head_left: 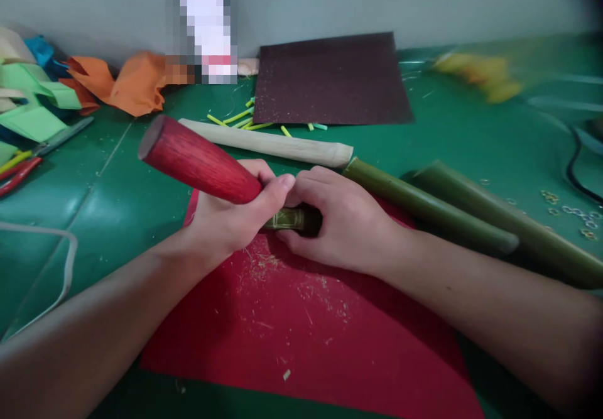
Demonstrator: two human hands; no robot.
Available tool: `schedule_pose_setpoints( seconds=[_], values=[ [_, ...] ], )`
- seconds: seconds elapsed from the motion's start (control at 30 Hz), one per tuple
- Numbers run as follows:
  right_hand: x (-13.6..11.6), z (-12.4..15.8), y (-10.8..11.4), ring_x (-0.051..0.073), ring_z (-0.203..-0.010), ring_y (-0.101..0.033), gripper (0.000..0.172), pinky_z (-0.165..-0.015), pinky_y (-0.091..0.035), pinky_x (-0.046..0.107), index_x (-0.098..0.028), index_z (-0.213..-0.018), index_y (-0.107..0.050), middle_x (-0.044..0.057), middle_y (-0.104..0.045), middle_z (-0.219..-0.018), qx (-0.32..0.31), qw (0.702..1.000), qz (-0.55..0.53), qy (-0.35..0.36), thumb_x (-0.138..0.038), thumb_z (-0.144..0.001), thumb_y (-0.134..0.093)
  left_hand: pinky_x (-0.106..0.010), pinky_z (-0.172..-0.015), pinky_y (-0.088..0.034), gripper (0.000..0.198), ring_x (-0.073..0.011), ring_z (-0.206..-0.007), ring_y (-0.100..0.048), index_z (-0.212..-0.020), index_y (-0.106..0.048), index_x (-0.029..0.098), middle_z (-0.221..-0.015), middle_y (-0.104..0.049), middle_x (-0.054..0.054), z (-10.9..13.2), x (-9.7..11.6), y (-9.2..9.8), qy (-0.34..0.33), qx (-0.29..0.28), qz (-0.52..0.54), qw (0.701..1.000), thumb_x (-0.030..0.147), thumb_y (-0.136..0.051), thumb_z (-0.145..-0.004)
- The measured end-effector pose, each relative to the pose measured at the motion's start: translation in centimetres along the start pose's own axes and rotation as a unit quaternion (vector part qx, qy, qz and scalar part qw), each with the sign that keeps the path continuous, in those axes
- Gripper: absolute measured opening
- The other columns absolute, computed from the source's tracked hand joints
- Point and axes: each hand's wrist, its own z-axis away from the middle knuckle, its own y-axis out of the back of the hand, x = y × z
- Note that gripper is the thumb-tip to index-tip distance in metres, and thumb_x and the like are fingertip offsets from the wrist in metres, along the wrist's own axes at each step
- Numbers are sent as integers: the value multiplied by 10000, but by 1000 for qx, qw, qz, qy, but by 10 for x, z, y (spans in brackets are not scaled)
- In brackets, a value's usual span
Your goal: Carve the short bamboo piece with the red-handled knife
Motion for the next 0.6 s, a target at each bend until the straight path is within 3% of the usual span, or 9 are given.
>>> schedule_pose_setpoints(
  seconds=[0.2, 0.27, 0.47, 0.6],
  values=[
    [1, 0, -1, 133, -659, -425, 226, -620, -337, 277, -215, -678, -448, -19, -489, -672, 15, 1000, 2, -1, -266, -690, -668, -189, -429, -386, 306, -62, -463, -436, -523, -519, 178, -498, -488, 45, -1, 3, 3, -21, -62, -4, 998, 230, -653, -793],
    [1, 1, -1, 135, -666, -433, 210, -624, -346, 279, -211, -685, -462, -12, -506, -687, 15, 1000, 0, 0, -263, -687, -666, -187, -443, -398, 298, -62, -475, -449, -537, -522, 181, -508, -497, 47, -1, 2, 1, -20, -56, -3, 998, 230, -658, -797],
    [0, 0, 0, 177, -757, -520, 125, -691, -406, 300, -187, -762, -580, 39, -615, -789, 5, 1000, -8, -6, -272, -696, -645, -196, -447, -408, 277, -71, -478, -461, -579, -532, 197, -527, -518, 49, 0, -1, -4, 6, 33, -17, 999, 265, -670, -810],
    [1, -1, 1, 159, -717, -494, 152, -662, -383, 288, -194, -737, -542, 16, -579, -747, -3, 1000, -10, -11, -276, -690, -662, -192, -431, -393, 313, -65, -453, -433, -546, -510, 192, -500, -481, 49, 1, 0, 0, 1, -4, 3, 1000, 252, -642, -823]
  ],
)
